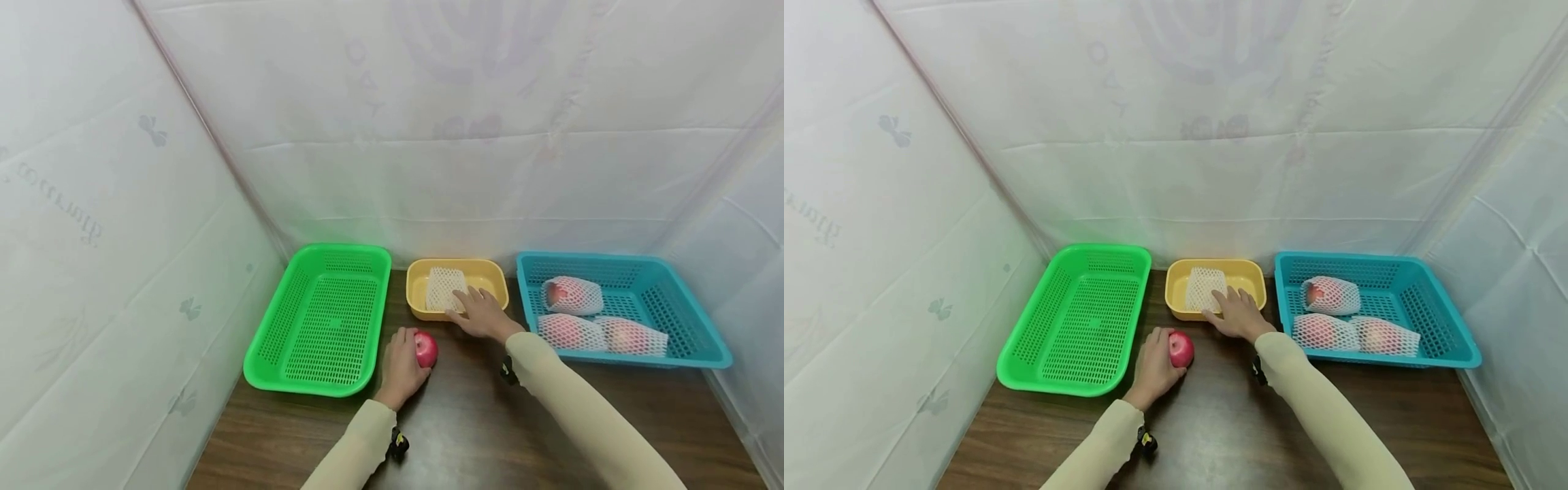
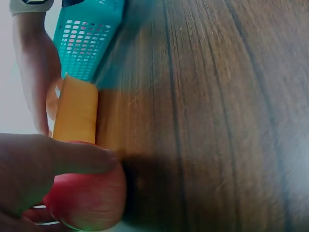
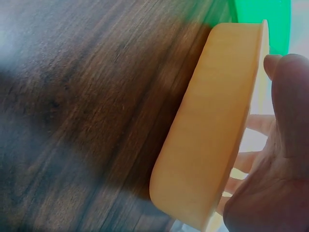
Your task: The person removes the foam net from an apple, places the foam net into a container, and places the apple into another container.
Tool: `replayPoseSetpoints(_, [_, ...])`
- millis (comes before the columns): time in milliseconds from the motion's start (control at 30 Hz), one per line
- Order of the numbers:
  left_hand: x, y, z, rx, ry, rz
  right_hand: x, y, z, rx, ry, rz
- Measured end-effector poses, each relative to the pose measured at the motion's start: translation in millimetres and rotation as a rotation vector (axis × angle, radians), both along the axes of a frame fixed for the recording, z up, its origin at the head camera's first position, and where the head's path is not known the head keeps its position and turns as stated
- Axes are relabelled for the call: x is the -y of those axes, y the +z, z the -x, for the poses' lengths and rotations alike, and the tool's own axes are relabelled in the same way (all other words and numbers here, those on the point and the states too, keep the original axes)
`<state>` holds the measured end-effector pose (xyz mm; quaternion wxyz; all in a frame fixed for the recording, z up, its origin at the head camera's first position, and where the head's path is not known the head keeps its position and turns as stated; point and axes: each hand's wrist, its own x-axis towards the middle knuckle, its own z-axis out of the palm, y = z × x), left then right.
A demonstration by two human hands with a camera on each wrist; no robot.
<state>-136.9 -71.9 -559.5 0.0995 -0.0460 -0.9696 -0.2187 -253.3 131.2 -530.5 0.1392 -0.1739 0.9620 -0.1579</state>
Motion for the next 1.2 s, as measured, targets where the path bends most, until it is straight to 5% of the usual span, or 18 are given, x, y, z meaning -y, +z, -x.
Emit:
replayPoseSetpoints(200, [-9.1,17.7,8.3,0.118,-0.022,0.284,-1.8,-1.0,-1.3,-0.077,0.055,0.029])
replayPoseSetpoints(367, [-18.9,27.4,15.5,0.189,-0.046,0.377,-5.0,-2.4,-4.5,-0.185,0.151,0.086])
replayPoseSetpoints(567, [-18.2,30.2,19.4,0.200,-0.067,0.394,-3.8,-5.2,-11.7,-0.267,0.265,0.194])
replayPoseSetpoints(833, [-10.4,34.0,24.9,0.278,-0.123,0.300,-1.7,-14.6,-21.8,-0.305,0.332,0.232])
replayPoseSetpoints(1033, [-3.7,42.7,31.7,0.270,-0.218,0.248,0.2,-19.3,-26.5,-0.421,0.385,0.247])
replayPoseSetpoints(1200, [5.1,57.7,36.2,0.229,-0.310,0.202,5.3,-20.2,-29.9,-0.396,0.375,0.278])
